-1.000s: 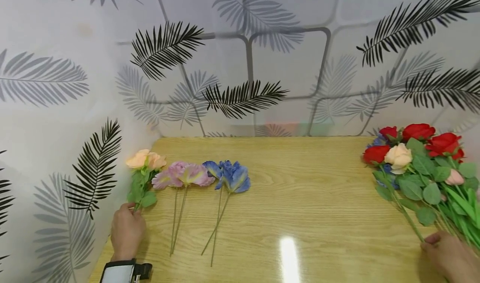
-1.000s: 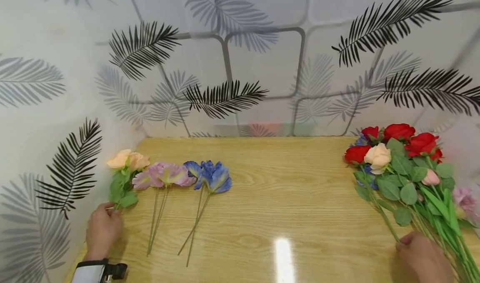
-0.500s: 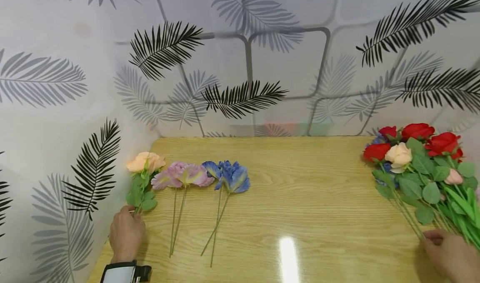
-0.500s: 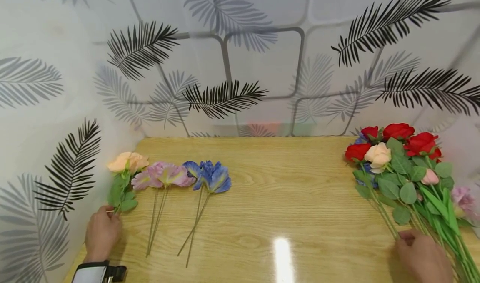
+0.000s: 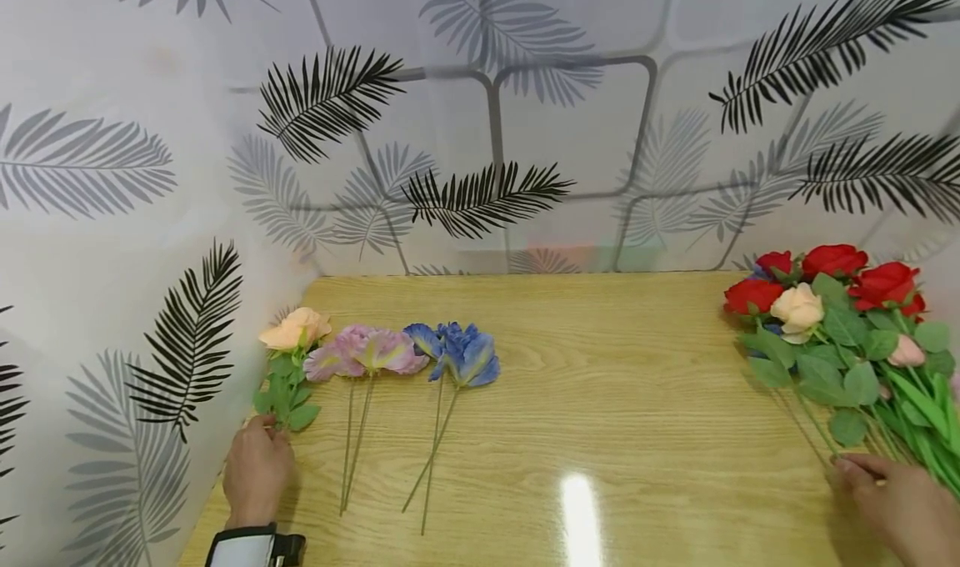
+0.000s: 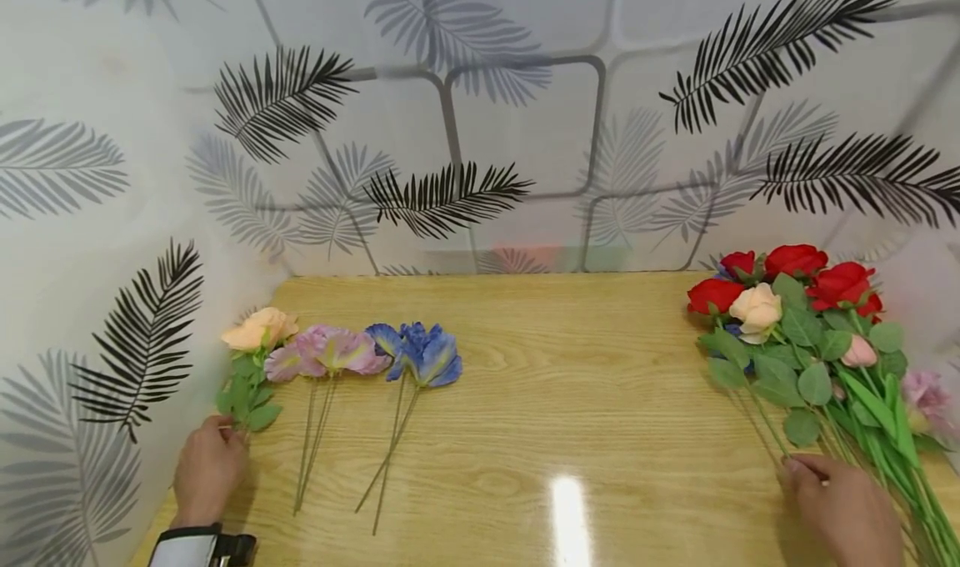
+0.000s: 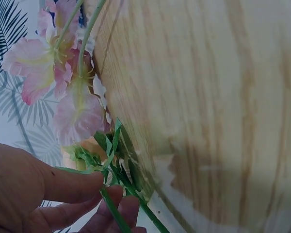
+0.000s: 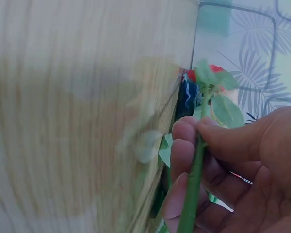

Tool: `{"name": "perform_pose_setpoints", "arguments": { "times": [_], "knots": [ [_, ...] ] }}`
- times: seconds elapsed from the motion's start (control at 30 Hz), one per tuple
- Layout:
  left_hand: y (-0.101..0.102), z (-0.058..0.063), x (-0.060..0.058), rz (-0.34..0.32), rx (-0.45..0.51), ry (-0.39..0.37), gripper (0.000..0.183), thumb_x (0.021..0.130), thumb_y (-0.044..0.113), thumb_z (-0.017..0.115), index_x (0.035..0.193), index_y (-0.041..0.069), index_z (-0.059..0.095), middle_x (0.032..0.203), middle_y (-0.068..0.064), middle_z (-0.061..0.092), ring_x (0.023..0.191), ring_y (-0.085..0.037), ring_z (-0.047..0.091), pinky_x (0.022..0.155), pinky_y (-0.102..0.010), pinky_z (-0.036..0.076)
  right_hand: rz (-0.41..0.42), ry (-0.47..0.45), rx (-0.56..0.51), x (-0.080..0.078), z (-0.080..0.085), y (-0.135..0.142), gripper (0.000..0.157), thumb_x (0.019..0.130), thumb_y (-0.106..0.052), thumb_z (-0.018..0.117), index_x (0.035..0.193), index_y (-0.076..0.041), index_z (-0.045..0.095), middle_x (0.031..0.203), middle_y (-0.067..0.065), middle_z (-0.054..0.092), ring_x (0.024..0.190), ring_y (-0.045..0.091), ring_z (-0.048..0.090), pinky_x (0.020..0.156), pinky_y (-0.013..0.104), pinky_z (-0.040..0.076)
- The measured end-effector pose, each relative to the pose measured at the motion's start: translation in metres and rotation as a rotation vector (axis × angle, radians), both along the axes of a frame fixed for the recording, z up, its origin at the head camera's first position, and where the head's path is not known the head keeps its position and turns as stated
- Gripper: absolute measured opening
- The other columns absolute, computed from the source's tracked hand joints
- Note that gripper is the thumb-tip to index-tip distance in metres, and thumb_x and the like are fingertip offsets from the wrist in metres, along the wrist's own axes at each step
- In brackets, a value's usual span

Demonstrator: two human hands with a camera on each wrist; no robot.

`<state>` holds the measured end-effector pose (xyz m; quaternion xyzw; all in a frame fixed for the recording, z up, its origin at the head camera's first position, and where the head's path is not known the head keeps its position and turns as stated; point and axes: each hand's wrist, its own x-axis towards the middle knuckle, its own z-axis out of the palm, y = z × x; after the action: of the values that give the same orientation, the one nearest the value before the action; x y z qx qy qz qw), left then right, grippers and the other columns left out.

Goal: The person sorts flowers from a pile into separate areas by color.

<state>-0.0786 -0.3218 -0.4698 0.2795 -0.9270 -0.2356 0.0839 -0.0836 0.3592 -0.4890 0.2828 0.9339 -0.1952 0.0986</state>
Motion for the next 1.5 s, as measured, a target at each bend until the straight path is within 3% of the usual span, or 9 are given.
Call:
{"name": "perform_pose_setpoints", "arguments": {
  "times": [0.2,0.33,0.53,0.67,0.83,1.0,1.13,1.33,1.5],
  "knots": [
    [0.0,-0.002,0.0,0.011,0.03,-0.035,0.033,0.095,0.005,0.054,0.125,-0.008,0.054,0.105,-0.026,0.06,0.095,-0.044,0.059,0.067,-0.054,0.046,-0.036,0.12,-0.139,0.002,0.001,0.0,0.047,0.105,-0.028,0.045,0.125,0.014,0.055,0.087,0.022,0.069,0.081,0.041,0.063,0.063,0.046,0.048],
    [0.001,-0.003,0.0,0.01,0.042,-0.058,0.032,0.095,0.007,0.053,0.124,-0.005,0.055,0.107,-0.024,0.062,0.094,-0.042,0.061,0.065,-0.052,0.047,-0.04,0.2,-0.222,0.004,0.0,-0.002,0.048,0.105,-0.027,0.047,0.126,0.015,0.055,0.086,0.02,0.069,0.065,0.025,0.064,0.054,0.038,0.049],
    [0.002,-0.005,0.0,0.007,0.048,-0.054,0.031,0.094,0.009,0.057,0.122,-0.004,0.057,0.106,-0.023,0.062,0.092,-0.04,0.061,0.063,-0.052,0.048,0.1,0.392,-0.336,0.013,0.004,-0.011,0.04,0.104,-0.019,0.048,0.125,0.015,0.057,0.088,0.019,0.071,0.06,0.008,0.063,0.053,0.029,0.054],
    [0.003,-0.003,0.002,0.025,0.041,-0.038,0.038,0.093,0.015,0.057,0.125,-0.007,0.054,0.108,-0.026,0.059,0.094,-0.044,0.06,0.064,-0.055,0.047,0.176,0.417,-0.367,0.017,0.012,-0.02,0.046,0.104,-0.027,0.049,0.125,0.012,0.058,0.087,0.007,0.073,0.064,0.008,0.064,0.055,0.029,0.054],
    [0.011,0.007,0.003,0.006,-0.029,0.078,0.044,0.093,0.017,0.057,0.124,-0.013,0.052,0.108,-0.032,0.051,0.095,-0.05,0.054,0.067,-0.058,0.045,0.208,0.377,-0.428,0.021,0.027,-0.034,0.055,0.101,-0.037,0.052,0.129,0.011,0.056,0.091,0.001,0.074,0.069,0.01,0.066,0.058,0.03,0.054],
    [0.029,0.029,0.003,-0.038,-0.088,0.22,0.042,0.093,0.017,0.061,0.122,-0.013,0.055,0.107,-0.03,0.054,0.094,-0.048,0.054,0.07,-0.057,0.044,0.24,0.341,-0.464,0.025,0.042,-0.054,0.062,0.098,-0.046,0.055,0.13,0.008,0.057,0.095,0.006,0.074,0.075,0.012,0.069,0.061,0.028,0.056],
    [0.05,0.046,0.003,-0.089,-0.076,0.31,0.037,0.093,0.015,0.063,0.119,-0.011,0.059,0.109,-0.028,0.056,0.092,-0.044,0.056,0.068,-0.055,0.045,0.239,0.358,-0.514,0.03,0.053,-0.073,0.06,0.095,-0.045,0.059,0.128,0.006,0.059,0.096,0.01,0.074,0.076,0.015,0.07,0.063,0.029,0.057],
    [0.082,0.067,0.003,-0.25,-0.016,0.466,0.03,0.094,0.012,0.065,0.117,-0.006,0.062,0.106,-0.022,0.058,0.09,-0.033,0.057,0.072,-0.048,0.048,0.259,0.417,-0.639,0.036,0.068,-0.102,0.047,0.095,-0.033,0.064,0.123,0.005,0.063,0.092,0.002,0.075,0.076,0.017,0.07,0.065,0.032,0.058],
    [0.109,0.078,0.001,-0.438,0.034,0.587,0.022,0.092,0.01,0.067,0.112,0.0,0.064,0.099,-0.011,0.062,0.089,-0.023,0.06,0.077,-0.041,0.049,0.308,0.434,-0.724,0.042,0.076,-0.128,0.037,0.094,-0.026,0.066,0.118,0.002,0.067,0.092,0.003,0.074,0.075,0.019,0.07,0.065,0.033,0.058]
  ]
}}
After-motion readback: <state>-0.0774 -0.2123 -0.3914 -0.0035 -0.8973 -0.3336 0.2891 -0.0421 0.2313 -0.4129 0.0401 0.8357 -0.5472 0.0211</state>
